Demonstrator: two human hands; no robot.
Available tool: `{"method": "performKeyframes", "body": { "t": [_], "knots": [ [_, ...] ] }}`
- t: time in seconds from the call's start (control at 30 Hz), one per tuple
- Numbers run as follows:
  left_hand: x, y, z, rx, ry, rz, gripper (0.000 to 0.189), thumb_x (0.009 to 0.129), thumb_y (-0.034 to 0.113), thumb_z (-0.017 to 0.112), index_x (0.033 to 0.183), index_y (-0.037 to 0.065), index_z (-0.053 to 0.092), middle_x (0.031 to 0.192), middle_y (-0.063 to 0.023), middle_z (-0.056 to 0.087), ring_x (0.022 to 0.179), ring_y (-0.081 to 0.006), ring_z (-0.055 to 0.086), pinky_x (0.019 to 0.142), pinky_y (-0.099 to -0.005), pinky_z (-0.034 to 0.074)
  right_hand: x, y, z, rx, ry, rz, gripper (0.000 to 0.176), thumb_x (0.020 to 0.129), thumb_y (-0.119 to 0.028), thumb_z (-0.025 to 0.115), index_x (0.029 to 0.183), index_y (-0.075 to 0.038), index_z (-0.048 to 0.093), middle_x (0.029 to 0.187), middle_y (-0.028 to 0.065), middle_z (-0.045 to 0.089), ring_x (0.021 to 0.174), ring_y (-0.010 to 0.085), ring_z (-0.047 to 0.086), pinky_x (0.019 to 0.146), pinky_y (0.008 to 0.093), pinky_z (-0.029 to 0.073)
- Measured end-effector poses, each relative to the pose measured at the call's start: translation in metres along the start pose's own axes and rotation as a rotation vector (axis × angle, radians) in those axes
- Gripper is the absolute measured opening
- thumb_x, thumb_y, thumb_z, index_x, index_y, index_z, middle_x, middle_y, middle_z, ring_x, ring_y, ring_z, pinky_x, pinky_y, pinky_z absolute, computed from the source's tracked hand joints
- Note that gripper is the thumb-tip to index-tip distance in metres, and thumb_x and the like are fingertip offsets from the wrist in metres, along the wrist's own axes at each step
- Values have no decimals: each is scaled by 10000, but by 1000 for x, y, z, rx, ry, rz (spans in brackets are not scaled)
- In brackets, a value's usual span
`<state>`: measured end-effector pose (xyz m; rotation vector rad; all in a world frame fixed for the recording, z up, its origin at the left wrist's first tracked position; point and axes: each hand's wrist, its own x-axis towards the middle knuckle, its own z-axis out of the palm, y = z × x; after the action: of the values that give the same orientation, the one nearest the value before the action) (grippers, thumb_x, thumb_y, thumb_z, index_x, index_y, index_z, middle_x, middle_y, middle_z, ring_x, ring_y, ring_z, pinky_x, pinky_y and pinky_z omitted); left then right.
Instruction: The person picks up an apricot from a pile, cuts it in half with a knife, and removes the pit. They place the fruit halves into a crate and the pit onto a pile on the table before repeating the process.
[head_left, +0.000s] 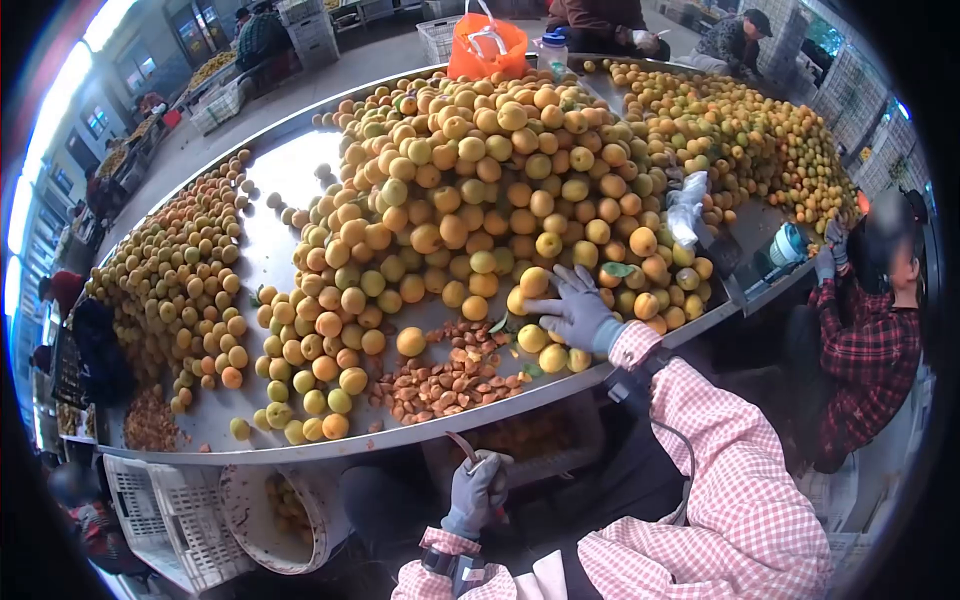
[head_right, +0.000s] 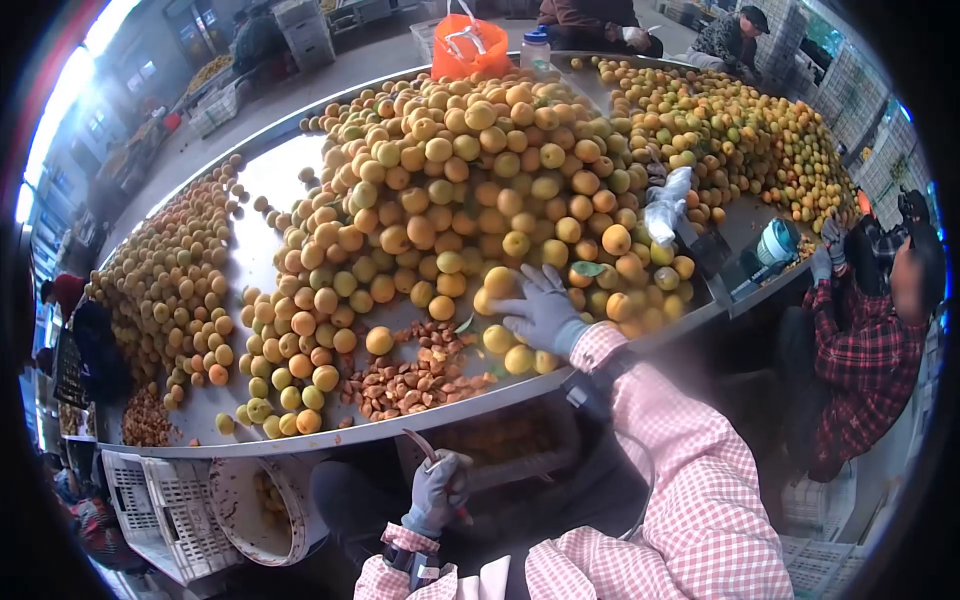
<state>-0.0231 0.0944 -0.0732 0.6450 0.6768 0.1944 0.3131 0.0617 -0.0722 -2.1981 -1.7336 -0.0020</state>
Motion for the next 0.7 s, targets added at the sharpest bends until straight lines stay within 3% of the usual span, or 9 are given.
{"method": "performKeyframes", "body": {
  "t": [0.1,0.2,0.27,0.33,0.47,0.53,0.57,0.67,0.7],
  "knots": [
    [-2,-9,-2,37,23,15,204,958,233,567,956,36,619,590,33,445,426,-47,346,384,-199,275,-7,4,-11,664,216,293,181,791,-198,696,968,-160,712,1110,87,642,1108,263,558,1036,369,369],
    [-3,-13,-3,37,17,5,199,953,237,577,947,44,624,591,37,454,425,-43,346,382,-199,273,-10,-14,-35,593,133,371,182,780,-171,699,960,-143,710,1085,83,648,1021,254,594,936,321,446],
    [-2,-14,-3,75,35,-10,198,952,241,579,946,49,626,591,39,456,425,-41,346,382,-197,272,-2,-30,-40,458,118,231,254,771,-160,682,1025,-170,695,1102,60,646,1034,249,583,996,354,394],
    [-2,-16,-2,113,60,-29,196,951,245,582,945,54,628,591,42,458,426,-39,346,382,-196,270,13,-46,-37,-154,307,-160,334,810,-162,609,1137,-214,654,1132,29,642,1066,243,567,1072,383,308],
    [-5,-16,3,175,120,-38,178,946,244,589,952,70,628,586,49,442,427,-38,340,380,-191,278,43,-37,12,-343,193,-275,332,852,-169,523,1160,-235,624,1119,16,631,1101,235,534,1122,414,222],
    [-9,-14,3,186,142,-31,168,944,238,588,955,74,624,582,53,423,423,-38,328,377,-188,287,59,-46,5,-437,-144,-35,293,890,-159,453,1122,-217,622,1075,34,615,1126,236,505,1130,414,222],
    [-12,-12,2,199,144,-19,171,943,240,591,960,74,626,588,50,443,424,-39,352,377,-190,299,59,-38,6,-355,-94,-102,240,856,-190,539,1084,-188,611,1020,41,598,1090,230,514,1118,416,242],
    [-18,-4,6,270,199,38,168,935,237,603,967,74,630,607,42,492,435,-43,409,380,-195,328,38,-44,-4,101,395,-118,543,666,-201,781,1129,-121,509,1028,111,574,1023,248,557,1030,404,357],
    [-18,-1,7,325,253,86,164,930,231,613,970,73,632,620,37,519,444,-45,443,383,-197,345,26,-54,-15,486,275,85,568,679,-170,778,1149,-97,469,1053,116,559,1010,240,563,970,382,406]
  ]
}}
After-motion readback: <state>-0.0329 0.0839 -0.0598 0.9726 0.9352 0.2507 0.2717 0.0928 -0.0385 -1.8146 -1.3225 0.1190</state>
